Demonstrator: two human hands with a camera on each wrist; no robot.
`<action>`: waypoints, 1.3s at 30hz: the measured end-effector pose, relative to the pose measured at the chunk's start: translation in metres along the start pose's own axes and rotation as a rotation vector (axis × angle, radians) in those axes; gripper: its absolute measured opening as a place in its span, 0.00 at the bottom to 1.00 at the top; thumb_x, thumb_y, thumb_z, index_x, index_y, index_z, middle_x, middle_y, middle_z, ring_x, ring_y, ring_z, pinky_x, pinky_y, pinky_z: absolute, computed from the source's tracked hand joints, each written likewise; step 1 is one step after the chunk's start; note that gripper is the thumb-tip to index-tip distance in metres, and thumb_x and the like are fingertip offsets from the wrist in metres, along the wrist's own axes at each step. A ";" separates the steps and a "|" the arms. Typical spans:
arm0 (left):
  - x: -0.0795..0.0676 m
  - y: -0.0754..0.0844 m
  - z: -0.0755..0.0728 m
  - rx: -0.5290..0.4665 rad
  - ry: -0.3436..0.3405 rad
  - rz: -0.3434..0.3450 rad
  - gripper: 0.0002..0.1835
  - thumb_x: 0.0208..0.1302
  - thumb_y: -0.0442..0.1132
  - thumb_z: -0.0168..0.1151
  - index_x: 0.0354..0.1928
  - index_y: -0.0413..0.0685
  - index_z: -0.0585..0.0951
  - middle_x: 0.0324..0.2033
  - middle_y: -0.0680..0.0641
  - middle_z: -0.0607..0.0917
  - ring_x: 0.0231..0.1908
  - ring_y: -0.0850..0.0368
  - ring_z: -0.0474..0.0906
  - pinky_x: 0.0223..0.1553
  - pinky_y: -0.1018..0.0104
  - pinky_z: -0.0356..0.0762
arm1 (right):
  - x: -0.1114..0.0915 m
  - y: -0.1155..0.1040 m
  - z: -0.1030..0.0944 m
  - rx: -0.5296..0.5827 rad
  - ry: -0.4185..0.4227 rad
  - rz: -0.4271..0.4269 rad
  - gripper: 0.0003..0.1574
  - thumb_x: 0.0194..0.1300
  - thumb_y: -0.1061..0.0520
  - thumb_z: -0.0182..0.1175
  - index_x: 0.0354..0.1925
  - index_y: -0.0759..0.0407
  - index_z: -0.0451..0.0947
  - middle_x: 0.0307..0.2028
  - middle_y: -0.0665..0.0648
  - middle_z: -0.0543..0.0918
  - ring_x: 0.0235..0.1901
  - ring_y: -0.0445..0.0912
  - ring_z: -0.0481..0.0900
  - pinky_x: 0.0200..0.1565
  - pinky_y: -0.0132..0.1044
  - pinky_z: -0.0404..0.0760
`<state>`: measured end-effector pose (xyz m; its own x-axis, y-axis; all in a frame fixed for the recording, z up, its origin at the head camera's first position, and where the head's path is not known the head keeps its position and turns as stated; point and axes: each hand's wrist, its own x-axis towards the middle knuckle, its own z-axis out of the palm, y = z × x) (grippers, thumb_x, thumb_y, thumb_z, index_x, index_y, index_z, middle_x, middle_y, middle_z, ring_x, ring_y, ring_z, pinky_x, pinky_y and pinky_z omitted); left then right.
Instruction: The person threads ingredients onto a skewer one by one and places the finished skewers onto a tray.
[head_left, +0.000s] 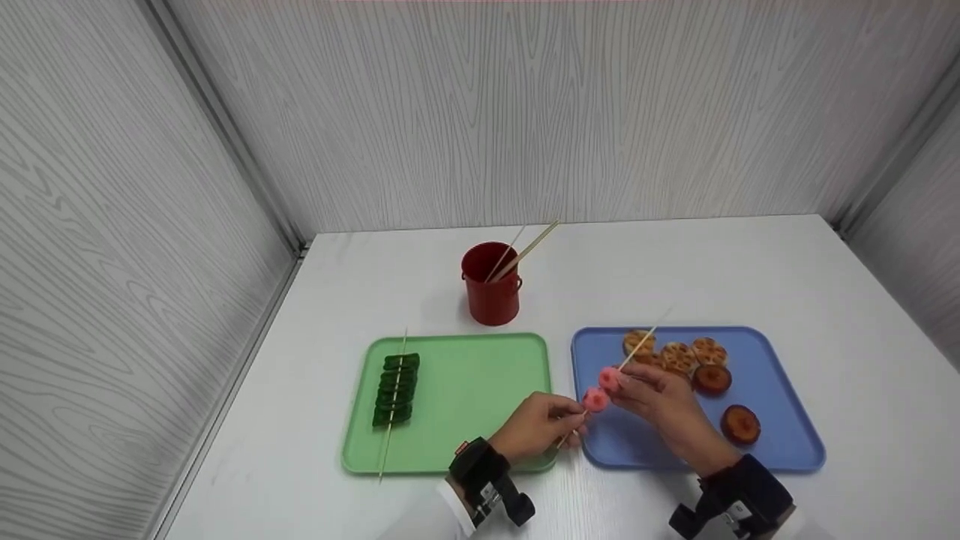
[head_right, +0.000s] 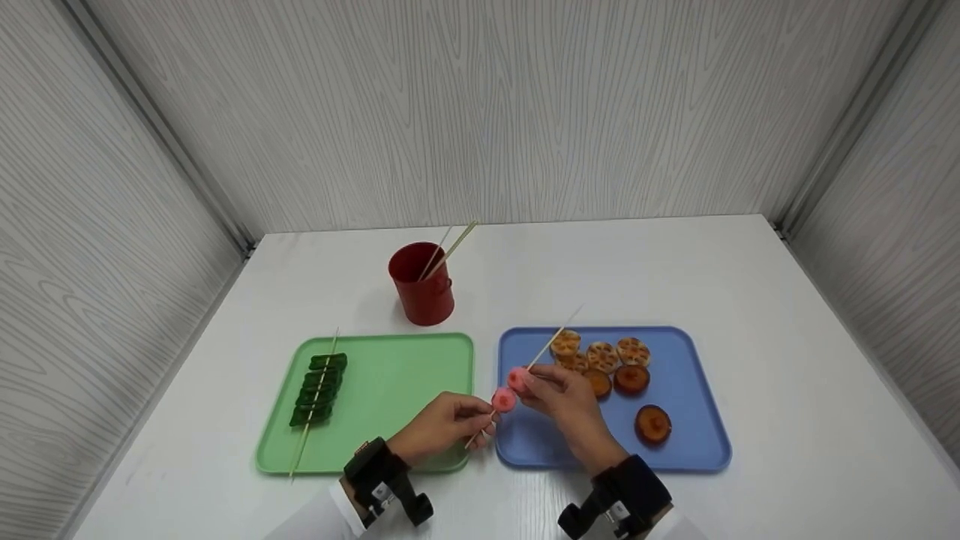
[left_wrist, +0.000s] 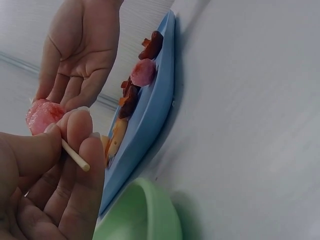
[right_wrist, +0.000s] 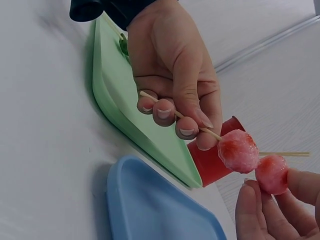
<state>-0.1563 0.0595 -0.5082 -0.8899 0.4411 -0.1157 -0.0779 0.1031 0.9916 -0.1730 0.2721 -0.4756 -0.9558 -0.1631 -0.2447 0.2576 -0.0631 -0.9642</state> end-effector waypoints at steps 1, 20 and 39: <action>0.000 0.000 0.000 0.003 0.000 0.002 0.09 0.66 0.29 0.60 0.45 0.34 0.84 0.30 0.40 0.86 0.23 0.63 0.78 0.24 0.74 0.77 | 0.000 -0.001 0.000 -0.009 0.009 0.003 0.29 0.68 0.56 0.62 0.60 0.73 0.70 0.46 0.58 0.85 0.46 0.46 0.84 0.52 0.38 0.80; -0.003 -0.004 -0.002 0.033 0.005 0.016 0.08 0.66 0.28 0.60 0.44 0.32 0.84 0.31 0.35 0.86 0.23 0.62 0.77 0.23 0.76 0.73 | 0.002 -0.007 -0.033 -0.365 0.145 -0.224 0.33 0.77 0.43 0.44 0.48 0.72 0.79 0.39 0.65 0.85 0.37 0.46 0.85 0.41 0.34 0.84; -0.006 -0.005 -0.004 0.033 -0.016 0.025 0.09 0.67 0.30 0.60 0.45 0.32 0.84 0.29 0.40 0.86 0.23 0.64 0.78 0.23 0.77 0.73 | -0.003 -0.002 -0.050 -1.316 0.054 -0.252 0.28 0.49 0.37 0.74 0.25 0.53 0.70 0.13 0.47 0.70 0.12 0.41 0.68 0.14 0.34 0.60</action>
<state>-0.1523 0.0528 -0.5122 -0.8840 0.4584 -0.0917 -0.0404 0.1204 0.9919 -0.1774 0.3221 -0.4778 -0.9689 -0.2465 -0.0209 -0.2231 0.9072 -0.3567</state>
